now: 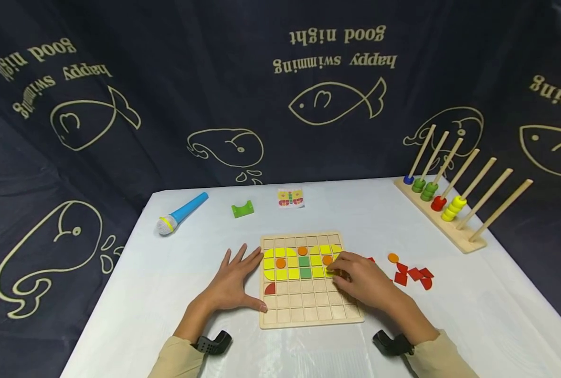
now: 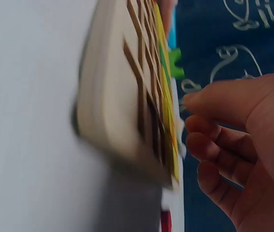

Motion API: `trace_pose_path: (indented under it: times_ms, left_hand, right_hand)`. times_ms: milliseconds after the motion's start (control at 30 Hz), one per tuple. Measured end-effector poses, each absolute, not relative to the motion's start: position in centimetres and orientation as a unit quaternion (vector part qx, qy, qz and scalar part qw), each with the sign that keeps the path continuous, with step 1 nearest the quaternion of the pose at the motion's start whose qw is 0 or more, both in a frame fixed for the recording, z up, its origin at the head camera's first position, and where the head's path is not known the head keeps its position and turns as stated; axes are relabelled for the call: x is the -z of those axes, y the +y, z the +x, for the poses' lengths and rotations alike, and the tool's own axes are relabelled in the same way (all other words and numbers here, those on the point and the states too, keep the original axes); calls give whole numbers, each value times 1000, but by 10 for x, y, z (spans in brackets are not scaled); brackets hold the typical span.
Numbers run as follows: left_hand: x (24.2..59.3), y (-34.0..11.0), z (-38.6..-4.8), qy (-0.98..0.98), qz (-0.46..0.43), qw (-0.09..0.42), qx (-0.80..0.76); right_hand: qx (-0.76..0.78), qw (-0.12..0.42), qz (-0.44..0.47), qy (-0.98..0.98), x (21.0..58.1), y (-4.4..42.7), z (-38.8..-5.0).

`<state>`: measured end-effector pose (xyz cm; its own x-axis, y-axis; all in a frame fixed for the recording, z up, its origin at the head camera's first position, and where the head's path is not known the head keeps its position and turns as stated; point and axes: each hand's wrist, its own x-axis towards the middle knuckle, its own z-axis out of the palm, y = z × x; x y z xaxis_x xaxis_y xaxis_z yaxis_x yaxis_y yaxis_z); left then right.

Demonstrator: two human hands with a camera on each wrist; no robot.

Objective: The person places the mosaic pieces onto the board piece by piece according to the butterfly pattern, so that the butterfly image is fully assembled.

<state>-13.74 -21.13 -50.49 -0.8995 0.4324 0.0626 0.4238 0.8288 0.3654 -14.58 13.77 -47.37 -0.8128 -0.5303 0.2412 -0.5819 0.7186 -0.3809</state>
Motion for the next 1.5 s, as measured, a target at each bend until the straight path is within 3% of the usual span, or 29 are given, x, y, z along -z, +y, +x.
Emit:
trace_pose_path:
  times_ms: [267,600,1167,1500]
  left_hand:
    - [505,-211,-136,955,227,5,-192]
    - [507,-211,-136,956,228,6,-184]
    - [509,-210,-137,957,227,8,-182]
    - [505,-210,-139,959,221,15,-176]
  right_hand:
    - [-214,59,229,-948,479,178,-152]
    - [-221,17,165,-961,484,210,-155]
    - [-211,44,152,-965,487,214,-156]
    - [-234,53,179,-954,483,191,-156]
